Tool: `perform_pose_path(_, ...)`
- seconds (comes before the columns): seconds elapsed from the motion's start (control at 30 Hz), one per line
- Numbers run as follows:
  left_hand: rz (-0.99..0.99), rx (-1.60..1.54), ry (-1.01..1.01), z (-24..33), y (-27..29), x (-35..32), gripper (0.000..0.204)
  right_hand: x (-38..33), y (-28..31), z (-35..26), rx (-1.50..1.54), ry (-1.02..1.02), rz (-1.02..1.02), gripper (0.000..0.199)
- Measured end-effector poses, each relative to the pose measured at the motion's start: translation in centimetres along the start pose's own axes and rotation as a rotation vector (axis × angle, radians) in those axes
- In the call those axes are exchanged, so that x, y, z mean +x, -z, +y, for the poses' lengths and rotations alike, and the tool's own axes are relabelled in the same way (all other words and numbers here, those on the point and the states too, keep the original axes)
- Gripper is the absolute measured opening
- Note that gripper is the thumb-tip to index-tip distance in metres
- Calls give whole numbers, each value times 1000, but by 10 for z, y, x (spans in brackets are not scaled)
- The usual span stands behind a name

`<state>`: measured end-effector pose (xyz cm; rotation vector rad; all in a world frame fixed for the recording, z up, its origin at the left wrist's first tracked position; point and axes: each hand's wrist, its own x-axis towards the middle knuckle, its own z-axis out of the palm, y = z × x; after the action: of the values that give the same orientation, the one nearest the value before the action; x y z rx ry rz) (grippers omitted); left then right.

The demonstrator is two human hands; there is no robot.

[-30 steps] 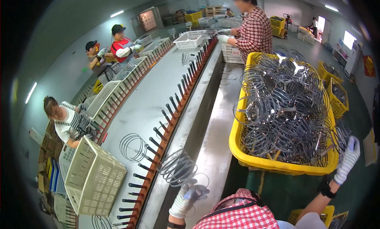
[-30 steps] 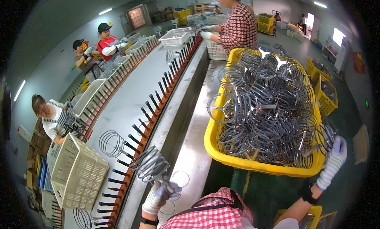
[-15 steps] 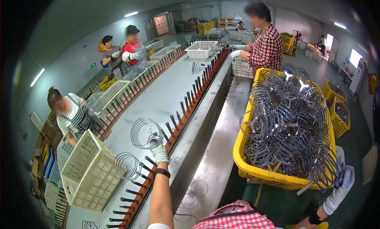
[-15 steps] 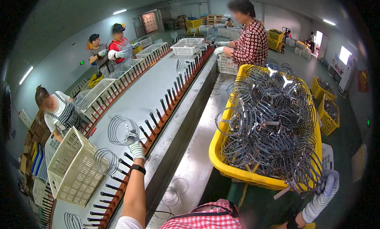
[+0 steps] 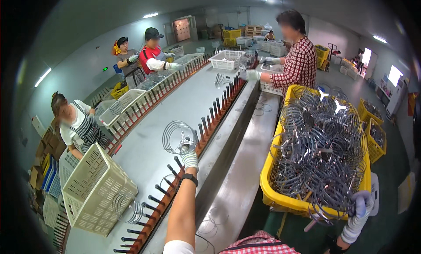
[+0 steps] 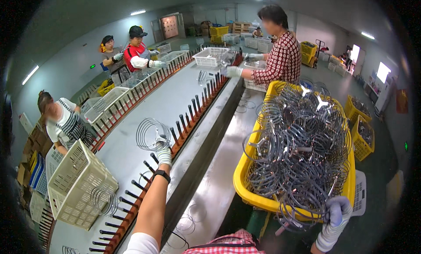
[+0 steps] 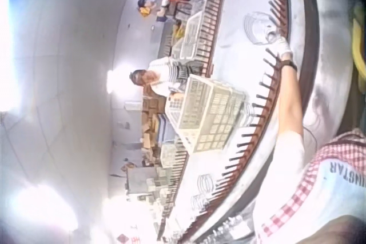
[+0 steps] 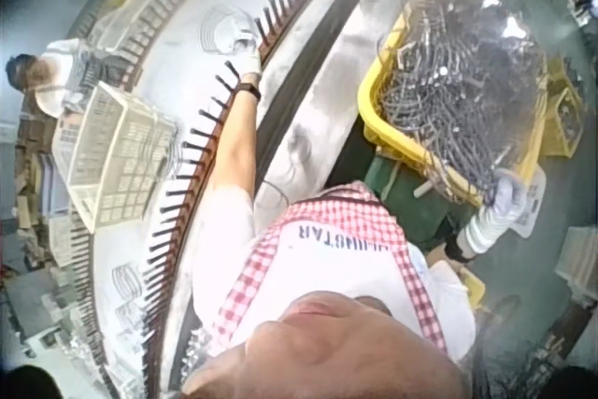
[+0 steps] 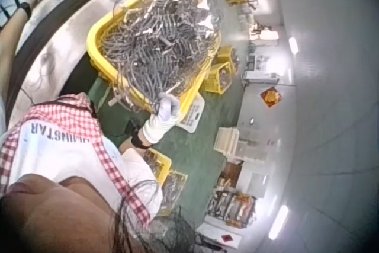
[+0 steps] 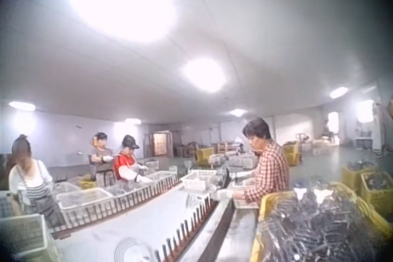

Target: Sorting metal wire rings from a basket and placing them onto a conveyor track in a factory.

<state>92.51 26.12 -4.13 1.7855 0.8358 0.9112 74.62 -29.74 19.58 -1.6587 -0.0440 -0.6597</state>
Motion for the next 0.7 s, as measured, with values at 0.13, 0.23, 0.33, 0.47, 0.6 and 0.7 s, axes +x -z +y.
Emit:
perform_pose_path(0.13,149,-482,227,11,-5,4,28,-8,21,7,-97,-31,159,14)
perform_pose_path(0.23,197,170,157,-11,6,18,31,-8,38,13,-17,-72,88,14)
perform_pose_path(0.33,104,432,129,-46,31,23,37,-3,33,14,-7,-87,79,19)
perform_pose_path(0.47,356,75,101,-28,47,-5,33,5,15,17,-26,-84,89,21)
perform_pose_path(0.6,316,399,85,-13,86,-26,30,9,-3,26,-41,-41,64,24)
perform_pose_path(0.7,299,454,56,-18,106,-34,29,8,-5,30,-17,-35,-20,20)
